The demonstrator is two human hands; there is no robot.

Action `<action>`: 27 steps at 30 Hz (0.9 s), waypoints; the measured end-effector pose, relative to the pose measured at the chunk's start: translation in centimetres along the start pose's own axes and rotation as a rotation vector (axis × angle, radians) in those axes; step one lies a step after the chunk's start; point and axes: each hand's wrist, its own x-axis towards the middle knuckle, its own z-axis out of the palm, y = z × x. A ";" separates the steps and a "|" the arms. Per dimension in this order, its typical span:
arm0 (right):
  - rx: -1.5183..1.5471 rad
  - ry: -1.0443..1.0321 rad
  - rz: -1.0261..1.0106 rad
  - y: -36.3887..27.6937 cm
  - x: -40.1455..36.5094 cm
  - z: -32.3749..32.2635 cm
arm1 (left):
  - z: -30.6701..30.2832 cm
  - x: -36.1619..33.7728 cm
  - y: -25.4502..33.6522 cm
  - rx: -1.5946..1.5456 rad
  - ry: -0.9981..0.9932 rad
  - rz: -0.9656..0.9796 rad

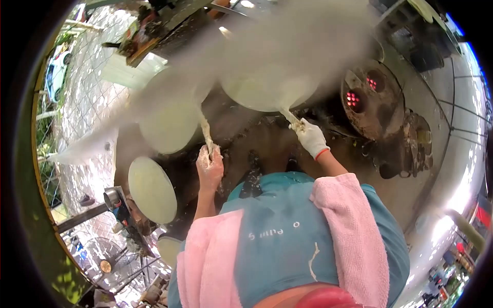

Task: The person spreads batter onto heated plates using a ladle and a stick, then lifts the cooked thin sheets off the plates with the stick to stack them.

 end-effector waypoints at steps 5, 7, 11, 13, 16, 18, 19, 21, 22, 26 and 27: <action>-0.063 0.078 0.097 5.1 5.6 -5.6 | 1.2 -0.1 5.3 -0.228 -0.013 -0.382; 0.213 0.161 0.075 5.0 8.3 -6.7 | 1.7 0.0 7.2 -0.275 -0.029 -0.414; 0.499 -0.229 0.105 5.2 4.5 -4.7 | 2.5 0.2 7.0 -0.324 -0.035 -0.414; 0.338 -0.074 0.009 7.3 4.6 -4.0 | 2.5 0.6 8.4 -0.399 -0.039 -0.470; 0.082 0.048 -0.018 8.2 8.6 -6.4 | 2.5 0.5 9.0 -0.393 -0.088 -0.470; 0.005 0.023 -0.043 6.0 13.3 -9.3 | 2.8 0.6 9.8 -0.396 -0.049 -0.493; -0.033 0.074 -0.053 6.9 16.9 -8.6 | 2.8 0.4 9.9 -0.363 -0.053 -0.497; -0.095 0.182 -0.097 4.3 20.7 -10.1 | 2.9 0.1 10.1 -0.251 -0.055 -0.491; -0.013 0.121 -0.104 3.4 23.1 -10.3 | 3.1 0.0 10.1 -0.250 -0.065 -0.486; 0.218 0.009 -0.113 -4.9 19.0 -11.4 | 3.5 0.1 10.6 -0.371 -0.046 -0.556; 0.198 0.090 -0.350 -5.1 16.0 -11.7 | 3.4 0.2 10.7 -0.391 -0.055 -0.550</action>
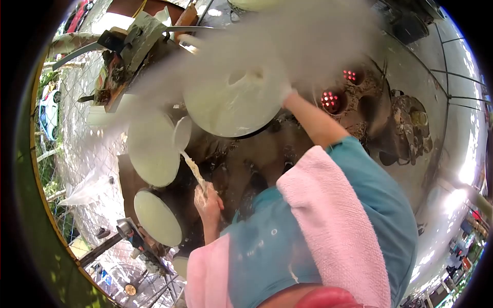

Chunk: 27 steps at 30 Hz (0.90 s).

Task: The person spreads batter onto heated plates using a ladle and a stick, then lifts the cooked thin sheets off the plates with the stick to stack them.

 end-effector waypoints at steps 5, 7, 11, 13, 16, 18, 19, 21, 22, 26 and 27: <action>0.729 0.134 0.370 6.6 -12.7 1.3 | 0.3 1.5 0.6 0.029 -0.016 0.061; 1.048 0.234 0.621 8.0 -14.9 3.4 | 1.0 2.4 0.9 0.013 -0.058 0.092; 1.073 0.068 0.609 7.7 -15.0 2.9 | 2.1 3.2 1.4 -0.050 -0.118 0.082; 0.927 0.006 0.627 5.8 -14.2 -1.8 | 2.2 2.9 1.5 -0.068 -0.109 0.082; 0.966 0.039 0.822 10.6 -13.3 -0.4 | 2.1 2.5 1.1 -0.095 -0.083 0.088; 0.921 -0.185 0.801 11.2 -14.3 1.4 | 2.0 2.9 0.7 -0.096 -0.077 0.097; 0.973 -0.238 0.772 6.7 -14.3 -1.1 | 1.9 3.1 0.8 -0.095 -0.076 0.095; 0.930 -0.244 0.704 7.4 -13.8 -1.7 | 2.0 4.7 1.3 -0.091 -0.098 0.082; 0.885 -0.250 0.635 7.7 -13.3 -1.8 | 2.1 6.0 1.7 -0.080 -0.115 0.107; 0.787 -0.184 0.399 8.5 -11.8 -0.9 | 3.5 13.9 3.7 -0.074 -0.264 0.168; 0.786 -0.224 0.391 8.4 -12.4 0.2 | 4.0 17.9 1.9 0.076 -0.332 0.376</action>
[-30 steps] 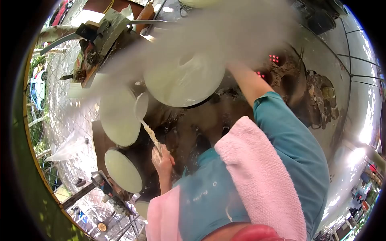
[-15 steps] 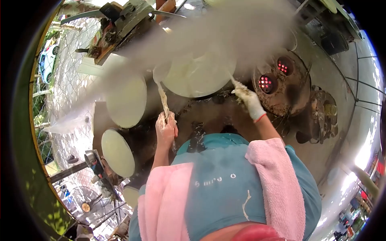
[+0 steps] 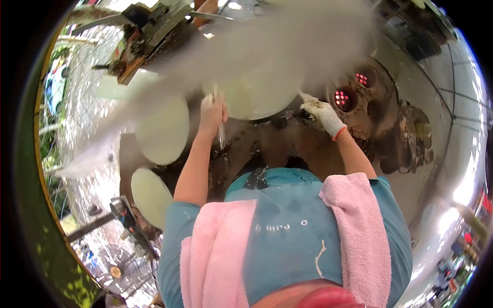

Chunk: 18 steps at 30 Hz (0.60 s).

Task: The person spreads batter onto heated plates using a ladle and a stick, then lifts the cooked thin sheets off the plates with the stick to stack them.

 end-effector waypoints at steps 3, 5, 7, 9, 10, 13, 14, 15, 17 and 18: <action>0.023 0.021 0.123 1.1 -1.9 1.9 | 1.7 7.5 -1.3 -0.286 0.012 -0.232; 0.017 0.186 -0.004 1.0 -4.5 3.2 | 2.7 10.9 -2.7 -0.316 -0.086 -0.295; -0.002 0.319 -0.145 1.9 -6.2 5.6 | 3.6 10.8 -3.4 -0.257 -0.182 -0.227; 0.294 0.502 -0.011 5.2 -6.1 9.3 | 4.1 8.9 -2.1 -0.300 -0.280 -0.275; 0.384 0.455 0.057 5.7 -5.3 11.6 | 4.2 7.0 -0.7 -0.410 -0.299 -0.387; 0.466 0.277 0.282 3.3 -4.3 13.8 | 5.2 3.9 -0.9 -0.696 -0.107 -0.569; 0.380 0.311 0.254 0.1 -4.9 13.7 | 4.9 3.3 -0.6 -0.701 -0.102 -0.561; 0.295 0.343 0.229 -1.6 -5.2 13.5 | 4.5 2.7 -0.3 -0.813 -0.091 -0.601; 0.426 0.451 -0.031 3.6 -3.5 11.5 | 4.4 2.2 -0.1 -0.938 -0.074 -0.633; 0.344 0.405 0.041 3.9 -3.7 12.0 | 4.7 1.9 -0.3 -0.984 -0.089 -0.660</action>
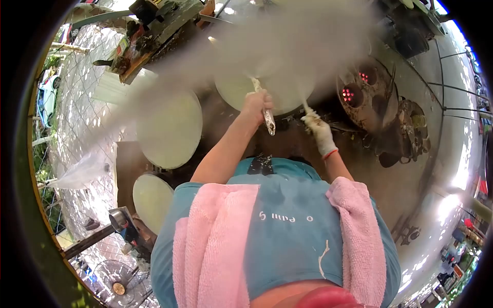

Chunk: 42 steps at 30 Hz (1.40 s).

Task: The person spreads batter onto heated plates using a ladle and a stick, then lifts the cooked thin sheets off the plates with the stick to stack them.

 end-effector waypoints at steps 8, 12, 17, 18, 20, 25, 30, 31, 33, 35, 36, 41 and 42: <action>-0.107 -0.166 0.143 -4.8 -0.5 -0.8 | -6.5 -2.3 0.1 0.032 -0.368 0.361; -0.089 -0.161 -0.043 -6.5 3.0 -3.1 | -4.1 -13.1 -0.5 -0.364 -0.637 0.204; -0.659 -0.430 0.015 -5.3 2.6 -3.0 | -2.4 -17.7 -0.7 -0.726 -0.697 0.228; -0.612 -0.417 -0.098 -5.2 2.8 -3.4 | -2.8 -18.6 -1.2 -0.749 -0.677 0.219; -0.425 -0.397 -0.357 -5.8 4.2 -3.9 | -4.1 -20.1 -2.3 -0.852 -0.778 0.179; -0.712 -0.461 -0.343 -1.9 3.7 -6.1 | -8.9 -26.7 -5.6 -0.647 -0.488 0.426; -0.803 -0.264 -0.618 -0.2 0.0 -5.3 | -15.6 -35.1 -11.2 -0.705 -0.305 0.604; -0.552 -0.301 -0.330 0.9 -0.7 -5.0 | -16.9 -36.9 -12.4 -0.707 -0.233 0.650; -0.721 -0.531 -0.343 5.0 1.0 -5.4 | -19.7 -40.2 -15.4 -0.780 -0.041 0.722; -0.891 -0.801 -0.219 5.5 -5.2 0.4 | -22.5 -44.3 -18.6 -0.724 -0.021 0.823; -0.811 -0.906 -0.247 6.2 -9.3 4.0 | -23.4 -46.6 -20.0 -0.726 0.078 0.847; -1.129 -1.446 -0.550 10.1 -21.5 18.5 | -25.0 -54.6 -28.8 -0.752 0.435 1.031; -1.301 -1.467 -0.701 11.3 -22.5 20.4 | -25.1 -55.2 -30.7 -0.795 0.489 1.066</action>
